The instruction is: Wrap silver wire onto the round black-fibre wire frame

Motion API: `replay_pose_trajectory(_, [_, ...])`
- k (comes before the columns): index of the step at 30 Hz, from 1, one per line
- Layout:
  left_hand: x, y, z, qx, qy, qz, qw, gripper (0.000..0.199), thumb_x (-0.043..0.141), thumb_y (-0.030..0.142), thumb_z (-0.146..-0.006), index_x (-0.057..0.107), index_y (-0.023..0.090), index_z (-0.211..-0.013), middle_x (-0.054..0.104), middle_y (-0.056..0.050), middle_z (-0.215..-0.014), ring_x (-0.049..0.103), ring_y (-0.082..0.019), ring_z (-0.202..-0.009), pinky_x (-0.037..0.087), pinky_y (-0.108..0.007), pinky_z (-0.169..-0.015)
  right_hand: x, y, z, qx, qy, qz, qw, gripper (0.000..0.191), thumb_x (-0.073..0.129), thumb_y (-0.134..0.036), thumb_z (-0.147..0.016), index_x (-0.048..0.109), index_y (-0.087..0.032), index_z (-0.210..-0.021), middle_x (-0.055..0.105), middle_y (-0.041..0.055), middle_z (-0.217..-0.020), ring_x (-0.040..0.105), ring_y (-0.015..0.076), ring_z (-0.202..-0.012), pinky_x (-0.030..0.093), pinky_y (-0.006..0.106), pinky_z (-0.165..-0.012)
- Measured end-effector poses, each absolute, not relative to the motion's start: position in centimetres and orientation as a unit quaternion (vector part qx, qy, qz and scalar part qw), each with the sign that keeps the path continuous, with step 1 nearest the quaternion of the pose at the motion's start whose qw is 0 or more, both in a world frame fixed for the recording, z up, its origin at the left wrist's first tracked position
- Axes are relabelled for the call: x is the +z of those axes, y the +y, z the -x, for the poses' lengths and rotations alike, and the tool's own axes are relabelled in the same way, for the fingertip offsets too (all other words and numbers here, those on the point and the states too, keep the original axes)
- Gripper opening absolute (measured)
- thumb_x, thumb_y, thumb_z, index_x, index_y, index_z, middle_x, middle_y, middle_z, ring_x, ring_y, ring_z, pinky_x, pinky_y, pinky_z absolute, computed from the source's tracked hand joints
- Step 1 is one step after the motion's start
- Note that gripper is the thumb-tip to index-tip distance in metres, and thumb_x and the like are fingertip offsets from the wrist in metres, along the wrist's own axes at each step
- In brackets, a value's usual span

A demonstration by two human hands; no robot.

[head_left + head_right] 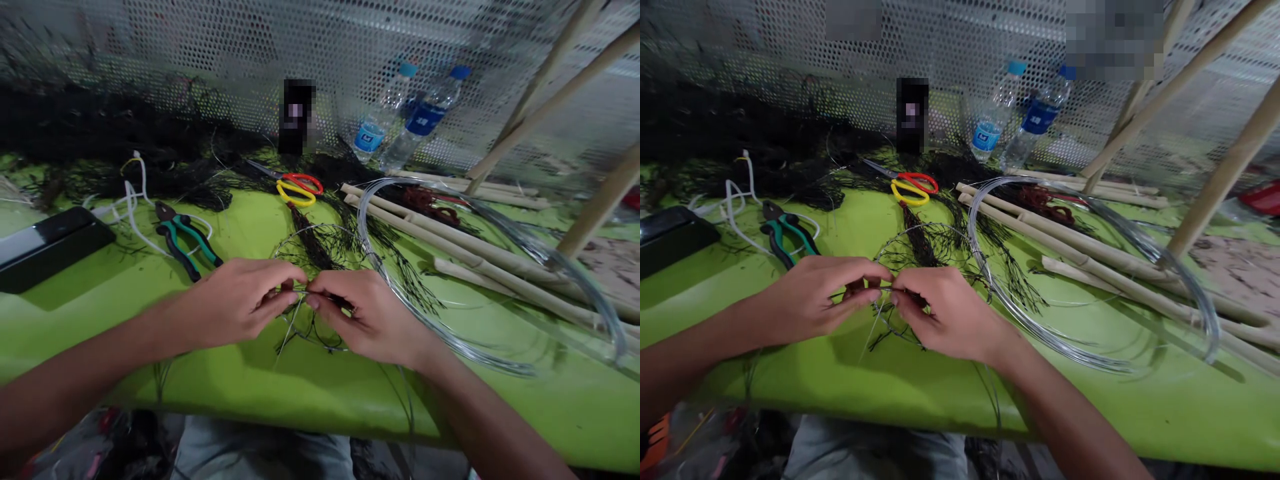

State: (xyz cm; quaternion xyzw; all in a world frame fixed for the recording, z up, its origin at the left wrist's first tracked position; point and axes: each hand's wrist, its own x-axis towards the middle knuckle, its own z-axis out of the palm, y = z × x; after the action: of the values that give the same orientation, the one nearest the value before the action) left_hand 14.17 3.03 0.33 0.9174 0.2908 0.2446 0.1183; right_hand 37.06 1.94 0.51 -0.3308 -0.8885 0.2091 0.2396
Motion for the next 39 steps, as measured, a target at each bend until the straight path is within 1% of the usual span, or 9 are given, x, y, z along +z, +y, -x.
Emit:
replay_pose_trajectory(2, [0.3,3.1,-14.2,0.249,0.292,-0.916,0.116,0.013,0.051,0.022,-0.103,0.063,0.016,-0.106,0.072,0.000,-0.087,0.068,-0.014,-0.075,0.045,-0.025,-0.066,0.5,1.6,-37.1,0.089,-0.899,0.344,0.256,0.008,0.056,-0.012,-0.094,0.063,-0.014,-0.091,0.060,0.0006,-0.074,0.051,0.0107,-0.063,0.038,0.025,-0.059])
replay_pose_trajectory(6, [0.0,3.1,-14.2,0.260,0.309,-0.904,0.139,0.015,0.050,0.018,-0.102,0.065,0.016,-0.100,0.072,-0.001,-0.083,0.067,-0.014,-0.073,0.044,-0.025,-0.066,0.8,0.8,-37.0,-0.154,-0.921,0.251,0.256,0.014,0.061,-0.010,-0.094,0.067,-0.014,-0.106,0.069,0.0051,-0.088,0.061,0.0168,-0.078,0.043,0.032,-0.067])
replay_pose_trajectory(11, [0.0,3.2,-14.4,0.246,0.354,-0.879,0.202,0.013,0.056,0.023,-0.099,0.068,0.018,-0.097,0.072,0.002,-0.078,0.063,-0.012,-0.065,0.040,-0.024,-0.060,0.8,0.0,-36.2,-0.197,-0.943,0.181,0.199,0.019,0.055,-0.012,-0.099,0.071,-0.014,-0.088,0.072,0.0052,-0.089,0.059,0.0165,-0.076,0.040,0.035,-0.064])
replay_pose_trajectory(16, [0.1,3.2,-14.5,0.242,0.367,-0.873,0.210,0.014,0.059,0.024,-0.098,0.067,0.017,-0.089,0.066,0.004,-0.066,0.056,-0.010,-0.056,0.036,-0.023,-0.056,0.3,0.1,-35.7,-0.203,-0.946,0.155,0.201,0.020,0.052,-0.013,-0.100,0.071,-0.010,-0.096,0.070,0.0078,-0.091,0.060,0.0177,-0.077,0.043,0.035,-0.063])
replay_pose_trajectory(29, [-0.6,3.7,-14.6,0.230,0.355,-0.878,0.223,0.022,0.054,0.028,-0.100,0.061,0.017,-0.082,0.056,0.005,-0.062,0.046,-0.010,-0.054,0.032,-0.023,-0.055,-0.6,0.4,-35.6,-0.142,-0.946,0.111,0.268,0.016,0.055,-0.008,-0.098,0.071,-0.010,-0.098,0.071,0.0067,-0.089,0.063,0.0158,-0.077,0.053,0.030,-0.067])
replay_pose_trajectory(32, [-0.9,3.9,-14.5,0.236,0.341,-0.886,0.206,0.012,0.054,0.022,-0.097,0.061,0.017,-0.089,0.064,0.002,-0.069,0.053,-0.011,-0.059,0.035,-0.024,-0.058,-0.4,0.8,-35.7,-0.052,-0.926,0.187,0.324,0.012,0.061,-0.006,-0.094,0.069,-0.011,-0.102,0.071,0.0060,-0.088,0.063,0.0158,-0.080,0.055,0.030,-0.074])
replay_pose_trajectory(35, [-1.0,3.9,-14.3,0.225,0.327,-0.904,0.159,0.007,0.053,0.017,-0.093,0.059,0.017,-0.091,0.065,0.001,-0.073,0.056,-0.013,-0.059,0.035,-0.025,-0.057,0.4,1.4,-36.2,0.092,-0.898,0.272,0.332,0.017,0.065,-0.017,-0.095,0.066,-0.014,-0.112,0.072,0.0085,-0.104,0.065,0.0175,-0.092,0.055,0.032,-0.082])
replay_pose_trajectory(37, [-1.0,3.7,-14.3,0.222,0.325,-0.909,0.136,0.006,0.053,0.018,-0.094,0.058,0.017,-0.092,0.064,0.002,-0.072,0.056,-0.013,-0.058,0.036,-0.026,-0.057,0.9,1.8,-36.6,0.184,-0.869,0.349,0.299,0.017,0.058,-0.024,-0.100,0.064,-0.015,-0.113,0.071,0.0067,-0.099,0.065,0.0154,-0.084,0.052,0.028,-0.073])
replay_pose_trajectory(39, [-1.0,3.5,-14.2,0.228,0.317,-0.913,0.117,0.005,0.055,0.020,-0.096,0.058,0.017,-0.094,0.064,0.003,-0.072,0.059,-0.012,-0.060,0.038,-0.026,-0.058,1.3,2.1,-36.9,0.251,-0.847,0.399,0.246,0.017,0.051,-0.025,-0.103,0.066,-0.015,-0.102,0.066,0.0004,-0.078,0.057,0.0108,-0.065,0.042,0.023,-0.058])
